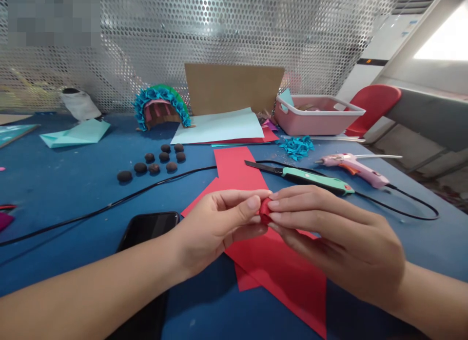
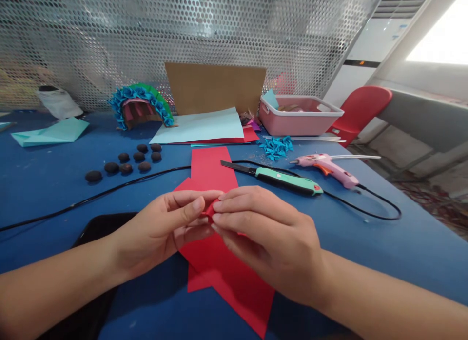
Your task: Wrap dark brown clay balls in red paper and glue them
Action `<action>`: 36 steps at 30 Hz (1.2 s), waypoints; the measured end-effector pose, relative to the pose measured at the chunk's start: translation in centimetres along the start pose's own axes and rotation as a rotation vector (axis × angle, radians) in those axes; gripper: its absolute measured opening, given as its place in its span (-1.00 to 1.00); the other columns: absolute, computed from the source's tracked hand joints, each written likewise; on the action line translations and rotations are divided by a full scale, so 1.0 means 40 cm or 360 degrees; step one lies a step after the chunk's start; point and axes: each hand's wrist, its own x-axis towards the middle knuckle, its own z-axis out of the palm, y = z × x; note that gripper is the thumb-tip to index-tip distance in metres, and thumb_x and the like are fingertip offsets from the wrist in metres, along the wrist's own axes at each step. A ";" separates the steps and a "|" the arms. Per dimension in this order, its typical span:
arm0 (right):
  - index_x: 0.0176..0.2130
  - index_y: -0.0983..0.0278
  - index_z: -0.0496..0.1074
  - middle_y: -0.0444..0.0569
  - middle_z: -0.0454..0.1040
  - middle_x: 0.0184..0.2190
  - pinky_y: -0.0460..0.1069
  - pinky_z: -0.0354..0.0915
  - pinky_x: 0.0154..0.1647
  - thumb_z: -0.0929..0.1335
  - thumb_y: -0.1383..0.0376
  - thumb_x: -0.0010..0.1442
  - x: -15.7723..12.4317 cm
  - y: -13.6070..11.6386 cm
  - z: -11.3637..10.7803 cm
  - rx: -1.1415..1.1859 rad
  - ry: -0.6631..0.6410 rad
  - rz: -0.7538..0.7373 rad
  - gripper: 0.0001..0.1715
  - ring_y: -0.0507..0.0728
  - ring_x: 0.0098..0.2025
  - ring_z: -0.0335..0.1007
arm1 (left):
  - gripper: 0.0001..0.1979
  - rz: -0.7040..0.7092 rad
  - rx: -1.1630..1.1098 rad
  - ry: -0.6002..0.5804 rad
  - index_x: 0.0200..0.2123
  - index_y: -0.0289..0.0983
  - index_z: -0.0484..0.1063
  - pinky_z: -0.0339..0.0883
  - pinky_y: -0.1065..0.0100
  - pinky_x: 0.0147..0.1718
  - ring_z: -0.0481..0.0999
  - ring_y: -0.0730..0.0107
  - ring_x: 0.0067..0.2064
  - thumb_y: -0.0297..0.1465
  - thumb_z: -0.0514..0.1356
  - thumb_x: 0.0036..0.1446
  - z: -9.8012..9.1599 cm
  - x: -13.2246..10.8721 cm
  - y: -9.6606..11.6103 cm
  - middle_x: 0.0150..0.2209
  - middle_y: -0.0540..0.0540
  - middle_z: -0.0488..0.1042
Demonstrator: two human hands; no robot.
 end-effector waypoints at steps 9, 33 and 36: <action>-0.24 0.31 0.46 0.03 0.56 -0.22 -0.14 0.45 -0.07 0.35 0.53 0.15 0.000 0.013 0.002 0.0009 -0.0092 0.0059 -0.82 0.02 -0.15 0.52 | -0.84 -0.0064 0.0002 -0.0001 -0.25 -0.24 0.56 0.48 0.50 -0.23 0.58 0.55 -0.29 -0.38 0.36 0.05 -0.008 0.004 0.000 -0.30 0.01 0.57; -0.21 0.24 0.49 -0.02 0.49 -0.32 -0.05 0.47 -0.23 0.38 0.52 0.11 0.003 0.013 -0.014 0.0027 -0.0022 0.0068 -0.75 0.05 -0.26 0.49 | -0.84 0.0059 0.0121 -0.0065 -0.30 -0.25 0.61 0.36 0.47 -0.12 0.54 0.53 -0.25 -0.36 0.39 0.00 -0.009 0.002 -0.007 -0.31 0.00 0.59; -0.22 0.20 0.48 -0.04 0.51 -0.33 -0.04 0.48 -0.23 0.36 0.52 0.14 0.003 0.012 -0.016 0.0038 -0.0062 0.0072 -0.73 0.06 -0.26 0.49 | -0.79 0.0058 0.0188 -0.0064 -0.28 -0.20 0.62 0.34 0.43 -0.12 0.53 0.49 -0.24 -0.32 0.42 -0.05 -0.015 0.003 -0.009 -0.32 0.00 0.60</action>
